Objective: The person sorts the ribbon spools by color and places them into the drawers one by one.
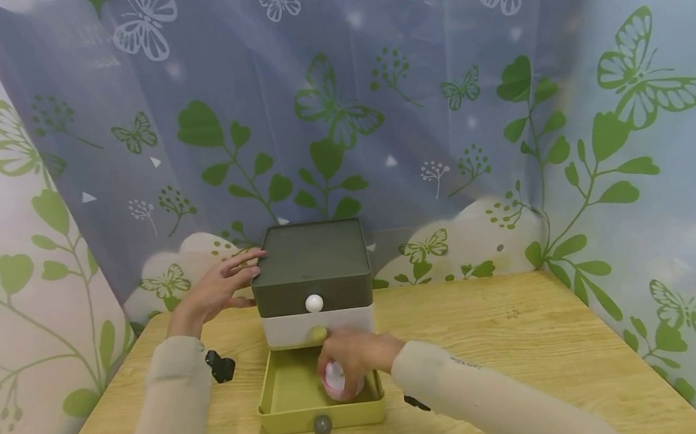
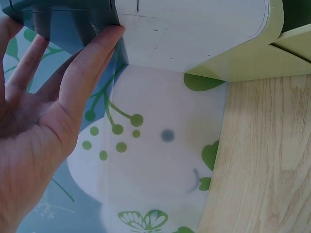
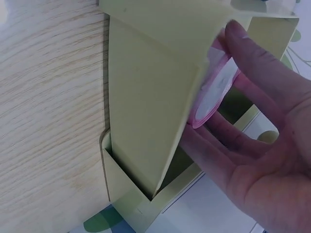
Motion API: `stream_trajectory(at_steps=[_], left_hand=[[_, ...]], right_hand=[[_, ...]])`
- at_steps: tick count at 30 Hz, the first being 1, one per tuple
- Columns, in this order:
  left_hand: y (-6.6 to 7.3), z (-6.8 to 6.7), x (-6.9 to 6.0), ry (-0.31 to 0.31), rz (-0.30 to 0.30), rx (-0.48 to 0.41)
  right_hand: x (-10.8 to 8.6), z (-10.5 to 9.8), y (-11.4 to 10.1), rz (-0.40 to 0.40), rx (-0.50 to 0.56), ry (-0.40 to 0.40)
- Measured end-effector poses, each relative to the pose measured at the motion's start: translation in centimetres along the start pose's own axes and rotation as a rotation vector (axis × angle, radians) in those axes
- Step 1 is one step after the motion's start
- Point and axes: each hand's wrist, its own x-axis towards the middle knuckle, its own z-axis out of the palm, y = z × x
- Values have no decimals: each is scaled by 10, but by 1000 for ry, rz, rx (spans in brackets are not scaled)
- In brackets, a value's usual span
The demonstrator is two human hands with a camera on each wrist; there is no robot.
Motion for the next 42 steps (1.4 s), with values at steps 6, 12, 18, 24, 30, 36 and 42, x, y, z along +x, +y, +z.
stream_trajectory(at_steps=[6, 12, 18, 24, 30, 36, 42], left_hand=[[-1, -1, 0, 1, 0, 4], [-1, 0, 0, 2, -2, 0], [0, 0, -1, 10, -5, -2], [-1, -1, -1, 12, -1, 0], [-1, 0, 0, 8, -11, -6], [-1, 0, 1, 5, -7, -7], [0, -1, 0, 5, -7, 0]], right_hand=[[2, 4, 1, -20, 8, 0], [2, 6, -1, -4, -2, -25], [2, 7, -2, 22, 43, -40], [1, 7, -2, 32, 35, -46], [0, 8, -2, 29, 47, -57], [-2, 4, 2, 30, 59, -53], [-7, -7, 8, -35, 166, -21]])
